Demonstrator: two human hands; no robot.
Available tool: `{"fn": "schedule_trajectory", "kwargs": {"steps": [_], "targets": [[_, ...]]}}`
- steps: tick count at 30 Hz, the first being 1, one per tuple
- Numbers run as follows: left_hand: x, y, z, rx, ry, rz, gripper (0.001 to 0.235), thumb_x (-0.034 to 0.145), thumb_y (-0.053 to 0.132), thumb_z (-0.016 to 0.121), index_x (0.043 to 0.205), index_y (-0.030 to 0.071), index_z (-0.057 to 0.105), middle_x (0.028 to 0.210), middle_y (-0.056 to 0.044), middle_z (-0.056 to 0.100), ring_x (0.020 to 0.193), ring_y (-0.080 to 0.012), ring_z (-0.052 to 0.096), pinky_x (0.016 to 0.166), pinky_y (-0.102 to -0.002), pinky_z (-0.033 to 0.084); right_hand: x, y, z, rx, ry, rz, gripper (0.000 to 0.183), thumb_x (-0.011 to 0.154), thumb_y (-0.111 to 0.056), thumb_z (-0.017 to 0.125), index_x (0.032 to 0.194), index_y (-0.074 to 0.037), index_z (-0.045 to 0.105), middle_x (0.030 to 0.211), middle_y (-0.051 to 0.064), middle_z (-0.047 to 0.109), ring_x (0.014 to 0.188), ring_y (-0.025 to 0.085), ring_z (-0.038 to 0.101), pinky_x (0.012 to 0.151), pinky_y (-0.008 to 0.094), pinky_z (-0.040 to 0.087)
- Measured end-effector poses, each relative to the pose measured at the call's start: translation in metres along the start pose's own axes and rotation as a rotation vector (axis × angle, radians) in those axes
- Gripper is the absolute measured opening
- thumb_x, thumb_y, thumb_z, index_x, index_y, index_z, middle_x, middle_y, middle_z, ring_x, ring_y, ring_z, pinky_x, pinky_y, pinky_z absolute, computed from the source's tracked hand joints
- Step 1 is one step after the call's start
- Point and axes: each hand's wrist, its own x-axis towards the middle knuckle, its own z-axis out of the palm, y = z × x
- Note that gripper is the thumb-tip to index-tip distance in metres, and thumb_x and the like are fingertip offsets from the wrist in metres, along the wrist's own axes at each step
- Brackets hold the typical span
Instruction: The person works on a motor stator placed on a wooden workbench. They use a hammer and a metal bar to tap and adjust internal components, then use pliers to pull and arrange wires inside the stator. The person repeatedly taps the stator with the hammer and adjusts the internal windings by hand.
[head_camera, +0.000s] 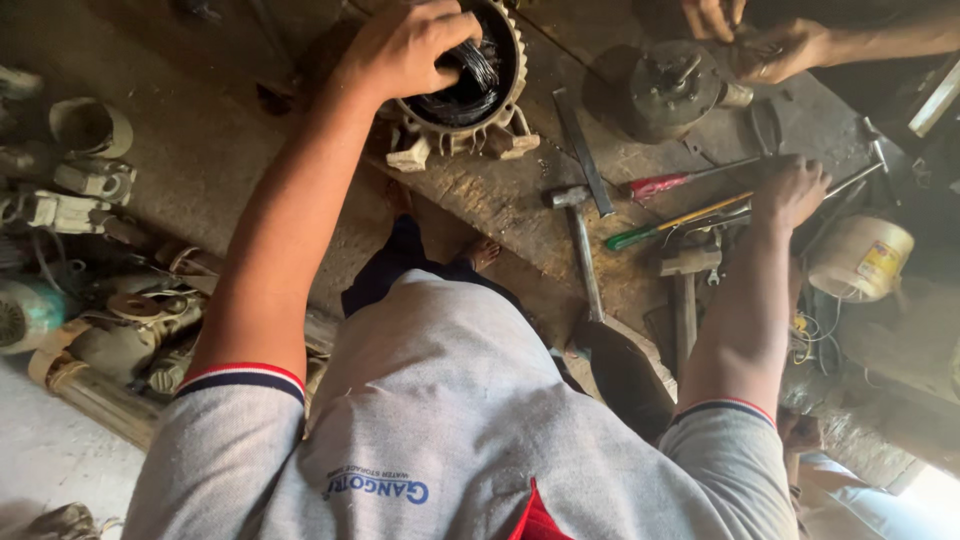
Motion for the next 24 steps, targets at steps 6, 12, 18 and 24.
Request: {"fn": "schedule_trajectory", "kwargs": {"steps": [6, 12, 18, 24], "targets": [[0.004, 0.009, -0.01, -0.116, 0.073, -0.046, 0.05, 0.08, 0.016, 0.093, 0.12, 0.012, 0.062, 0.104, -0.005, 0.072, 0.095, -0.026, 0.072, 0.073, -0.039, 0.057, -0.035, -0.022, -0.078, 0.693, 0.352, -0.023, 0.016, 0.085, -0.007, 0.077, 0.099, 0.001, 0.078, 0.094, 0.012, 0.077, 0.082, 0.028, 0.076, 0.073, 0.035, 0.058], [0.01, 0.005, 0.001, -0.096, 0.136, -0.109, 0.039, 0.098, 0.023, 0.089, 0.117, 0.01, 0.058, 0.098, -0.009, 0.075, 0.084, -0.0287, 0.075, 0.067, -0.043, 0.057, -0.126, -0.09, -0.175, 1.791, 0.429, 0.319, 0.023, 0.104, -0.02, 0.071, 0.116, -0.002, 0.066, 0.091, 0.009, 0.068, 0.078, 0.022, 0.064, 0.062, 0.033, 0.048], [0.009, -0.003, 0.021, -0.07, 0.143, -0.248, 0.04, 0.101, 0.028, 0.078, 0.126, 0.008, 0.055, 0.094, -0.013, 0.077, 0.083, -0.0332, 0.075, 0.059, -0.043, 0.056, -0.176, -0.195, -0.196, 2.107, -0.319, 0.66, 0.027, 0.116, -0.025, 0.069, 0.109, -0.004, 0.056, 0.096, 0.014, 0.064, 0.089, 0.031, 0.067, 0.08, 0.046, 0.059], [0.013, -0.006, 0.038, 0.001, 0.285, -0.254, 0.053, 0.104, 0.043, 0.073, 0.132, 0.002, 0.053, 0.09, -0.018, 0.075, 0.068, -0.0321, 0.073, 0.052, -0.039, 0.057, -0.163, -0.25, -0.25, 2.097, -0.308, 0.218, 0.058, 0.09, -0.009, 0.067, 0.137, -0.027, 0.036, 0.098, 0.008, 0.069, 0.095, 0.026, 0.071, 0.088, 0.042, 0.059]]}}
